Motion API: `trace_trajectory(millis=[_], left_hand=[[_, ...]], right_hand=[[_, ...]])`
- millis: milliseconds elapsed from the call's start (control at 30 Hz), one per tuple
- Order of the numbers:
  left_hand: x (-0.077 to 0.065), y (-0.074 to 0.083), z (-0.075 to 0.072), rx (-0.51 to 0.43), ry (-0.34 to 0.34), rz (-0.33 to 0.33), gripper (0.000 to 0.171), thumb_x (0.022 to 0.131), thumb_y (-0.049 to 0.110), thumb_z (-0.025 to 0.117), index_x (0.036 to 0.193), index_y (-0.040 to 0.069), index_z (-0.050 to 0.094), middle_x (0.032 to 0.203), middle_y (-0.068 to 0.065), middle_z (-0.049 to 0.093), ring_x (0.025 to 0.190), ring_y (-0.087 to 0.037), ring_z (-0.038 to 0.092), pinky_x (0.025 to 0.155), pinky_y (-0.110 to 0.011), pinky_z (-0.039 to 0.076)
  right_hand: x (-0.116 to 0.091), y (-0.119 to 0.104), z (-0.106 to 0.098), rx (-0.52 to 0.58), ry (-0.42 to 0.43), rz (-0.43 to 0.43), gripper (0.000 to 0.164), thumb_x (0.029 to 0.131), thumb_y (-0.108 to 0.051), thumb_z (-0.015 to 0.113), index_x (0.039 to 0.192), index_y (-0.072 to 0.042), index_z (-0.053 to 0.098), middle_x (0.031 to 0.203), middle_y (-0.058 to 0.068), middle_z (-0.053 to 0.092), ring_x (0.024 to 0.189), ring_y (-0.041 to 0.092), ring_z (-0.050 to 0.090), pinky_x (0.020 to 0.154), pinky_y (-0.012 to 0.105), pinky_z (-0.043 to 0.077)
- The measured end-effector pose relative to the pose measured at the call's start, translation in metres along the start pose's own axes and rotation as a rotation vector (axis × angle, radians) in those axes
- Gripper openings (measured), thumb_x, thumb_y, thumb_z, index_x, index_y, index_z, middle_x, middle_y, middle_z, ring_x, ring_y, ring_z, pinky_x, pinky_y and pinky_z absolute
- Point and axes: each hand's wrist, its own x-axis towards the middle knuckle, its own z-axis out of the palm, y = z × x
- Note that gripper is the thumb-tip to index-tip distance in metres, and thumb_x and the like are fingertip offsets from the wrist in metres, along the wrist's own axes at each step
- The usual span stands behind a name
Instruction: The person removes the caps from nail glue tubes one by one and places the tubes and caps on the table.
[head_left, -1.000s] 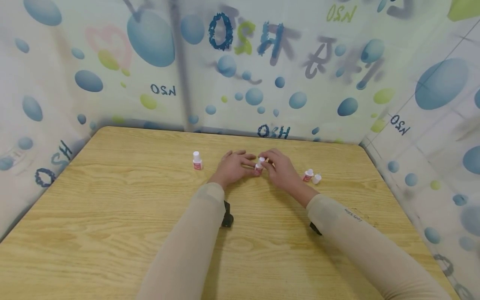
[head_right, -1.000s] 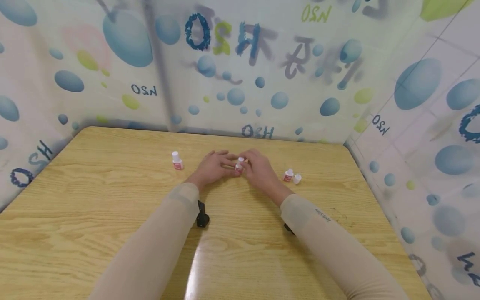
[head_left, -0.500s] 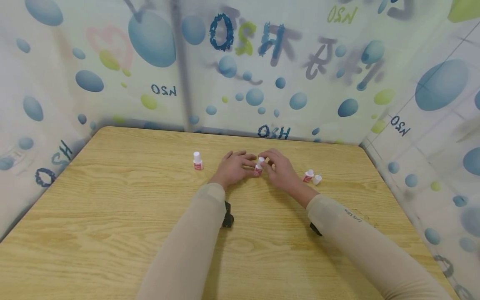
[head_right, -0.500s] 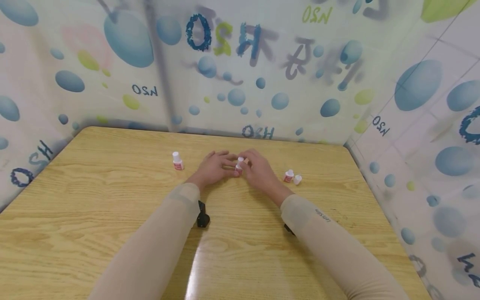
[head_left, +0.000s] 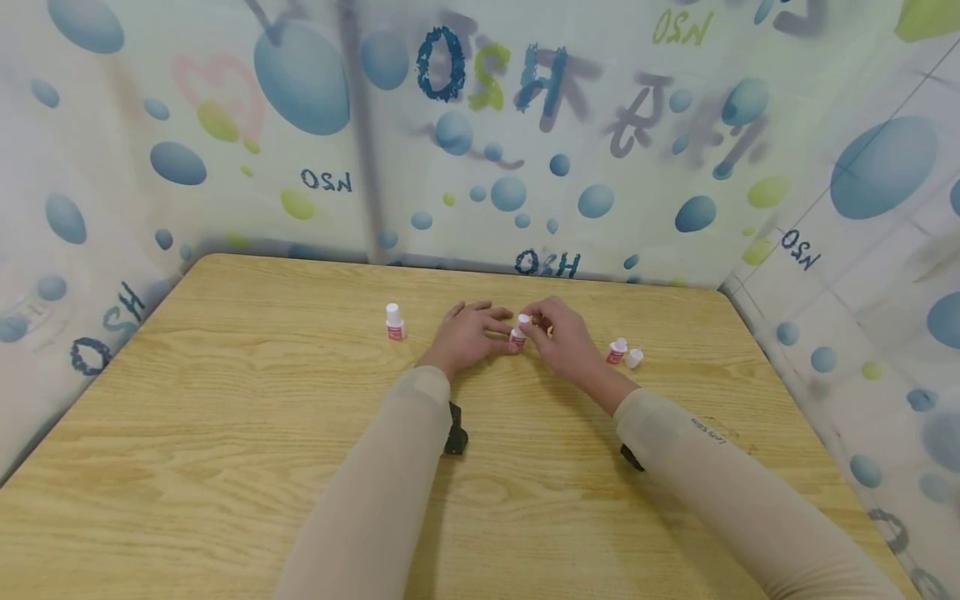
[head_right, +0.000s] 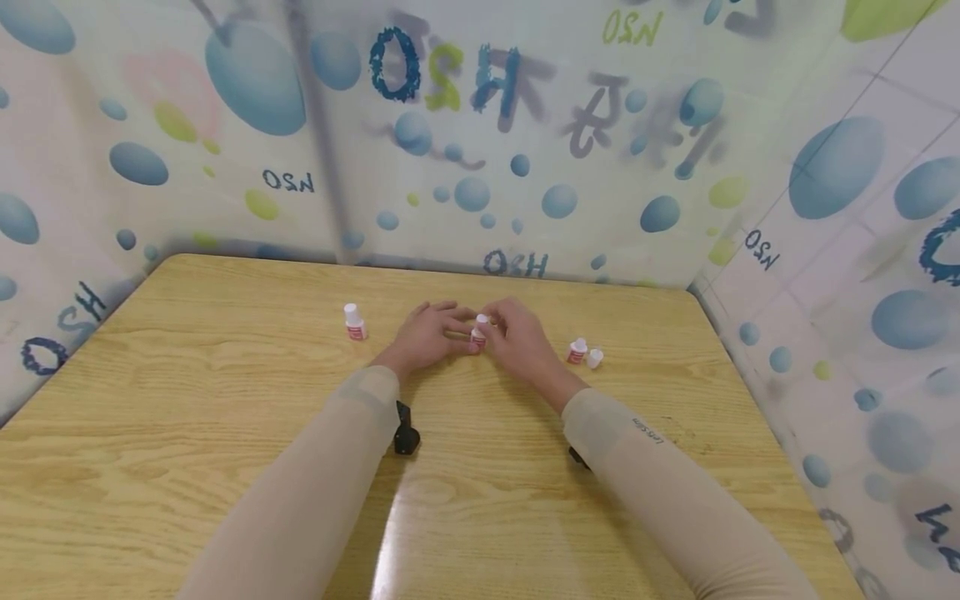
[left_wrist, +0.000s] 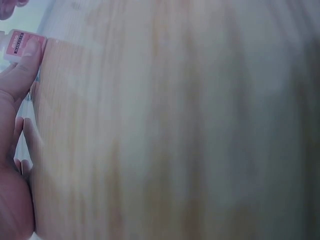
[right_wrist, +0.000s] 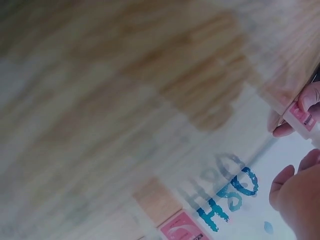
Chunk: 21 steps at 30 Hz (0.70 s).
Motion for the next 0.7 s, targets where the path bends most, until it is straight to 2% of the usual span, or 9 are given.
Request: trace_trajectory(millis=[100,200,367,700], left_hand=[[0.0003,0.0006,-0.0005,-0.004,0.0,0.001,0.045,0.097,0.053,0.073,0.137,0.032,0.074,0.164,0.01,0.053,0.165,-0.022,0.028,0.137,-0.057,0.005],[0.0008,0.0007,-0.0002,-0.016,0.001,-0.004,0.045,0.097,0.053,0.073,0.137,0.032,0.074,0.163,0.011,0.054,0.165,-0.022,0.029,0.137,-0.056,0.005],[0.0011,0.0001,0.0007,-0.03,0.002,-0.005,0.045,0.097,0.054,0.073,0.137,0.033,0.074,0.163,0.011,0.054,0.164,-0.022,0.03,0.138,-0.055,0.004],[0.0002,-0.0007,-0.0001,-0.007,0.002,0.008,0.043,0.098,0.053,0.072,0.136,0.033,0.075,0.164,0.01,0.053,0.165,-0.022,0.029,0.137,-0.057,0.005]], right_hand=[[0.0005,0.0015,0.0003,0.008,0.003,-0.016,0.026,0.108,-0.018,0.065,0.129,-0.004,0.067,0.105,0.01,0.06,0.091,0.025,0.058,0.079,0.036,0.051],[0.0002,0.0013,0.0001,0.016,0.018,0.004,0.032,0.106,-0.024,0.068,0.131,-0.004,0.065,0.102,0.009,0.058,0.085,0.024,0.055,0.074,0.035,0.048],[-0.0007,0.0,-0.0014,0.01,0.035,0.05,0.028,0.105,-0.03,0.07,0.122,-0.008,0.066,0.098,0.008,0.056,0.082,0.023,0.051,0.073,0.035,0.044],[0.0003,0.0024,-0.0004,-0.007,0.003,-0.038,0.02,0.109,-0.011,0.061,0.126,-0.004,0.07,0.103,0.011,0.06,0.094,0.025,0.059,0.084,0.039,0.053]])
